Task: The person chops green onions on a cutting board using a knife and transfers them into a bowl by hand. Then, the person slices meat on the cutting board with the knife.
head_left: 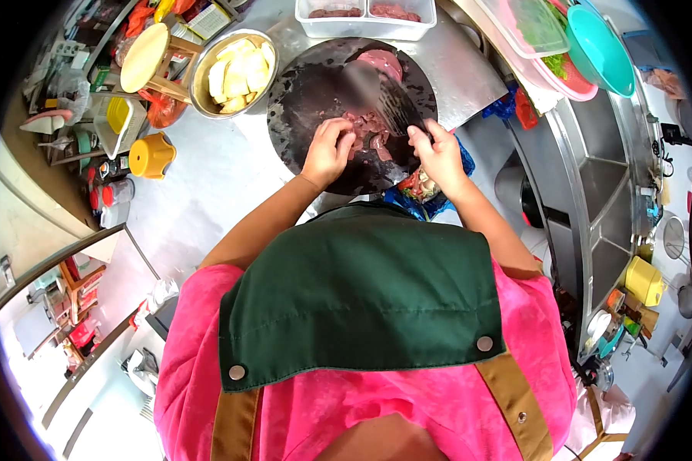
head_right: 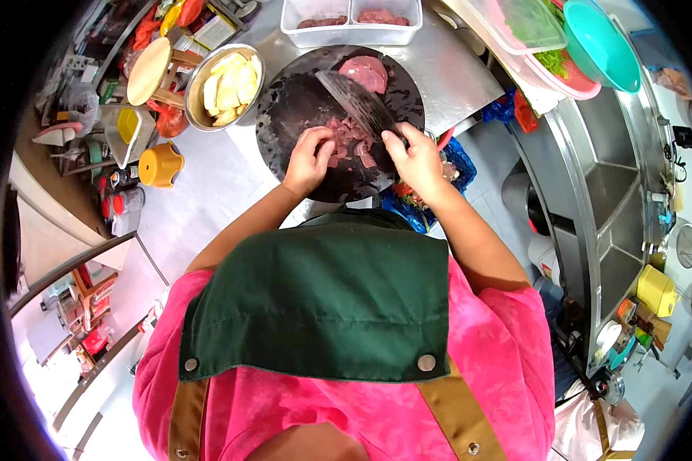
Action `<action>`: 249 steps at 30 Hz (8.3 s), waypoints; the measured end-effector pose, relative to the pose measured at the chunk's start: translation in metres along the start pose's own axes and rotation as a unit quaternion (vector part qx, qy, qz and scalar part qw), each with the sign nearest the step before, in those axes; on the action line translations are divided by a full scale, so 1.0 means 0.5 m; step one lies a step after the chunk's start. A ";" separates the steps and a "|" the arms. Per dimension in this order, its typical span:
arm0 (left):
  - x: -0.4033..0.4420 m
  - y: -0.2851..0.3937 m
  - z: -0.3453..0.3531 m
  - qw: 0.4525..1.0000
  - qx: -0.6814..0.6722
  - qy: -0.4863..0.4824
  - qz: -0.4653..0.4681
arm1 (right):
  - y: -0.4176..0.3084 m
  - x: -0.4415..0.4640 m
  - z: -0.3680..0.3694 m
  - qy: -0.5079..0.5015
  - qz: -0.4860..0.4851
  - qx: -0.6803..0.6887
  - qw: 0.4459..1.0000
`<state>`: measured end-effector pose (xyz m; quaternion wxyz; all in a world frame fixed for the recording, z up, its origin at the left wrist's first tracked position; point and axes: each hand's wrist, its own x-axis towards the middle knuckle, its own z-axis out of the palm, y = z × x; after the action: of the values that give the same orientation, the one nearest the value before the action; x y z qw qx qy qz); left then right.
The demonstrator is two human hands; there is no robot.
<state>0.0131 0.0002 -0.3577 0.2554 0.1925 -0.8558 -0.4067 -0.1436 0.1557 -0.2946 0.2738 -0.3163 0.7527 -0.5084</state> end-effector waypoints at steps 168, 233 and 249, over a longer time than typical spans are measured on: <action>0.140 0.028 0.018 0.927 0.154 -0.209 -0.270 | 0.053 -0.133 -0.067 -0.020 0.000 -0.063 0.998; -0.001 0.010 0.042 0.980 0.134 -0.108 0.100 | 0.025 0.012 -0.027 -0.160 -0.149 -0.213 0.952; -0.006 0.029 0.009 0.972 0.172 -0.114 0.116 | -0.005 0.150 -0.022 -0.125 0.095 -0.015 0.988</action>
<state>0.0110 0.0132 -0.3494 0.1650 0.0852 -0.9528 -0.2402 -0.1998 0.1050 -0.2952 0.4076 -0.3083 0.7471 -0.4251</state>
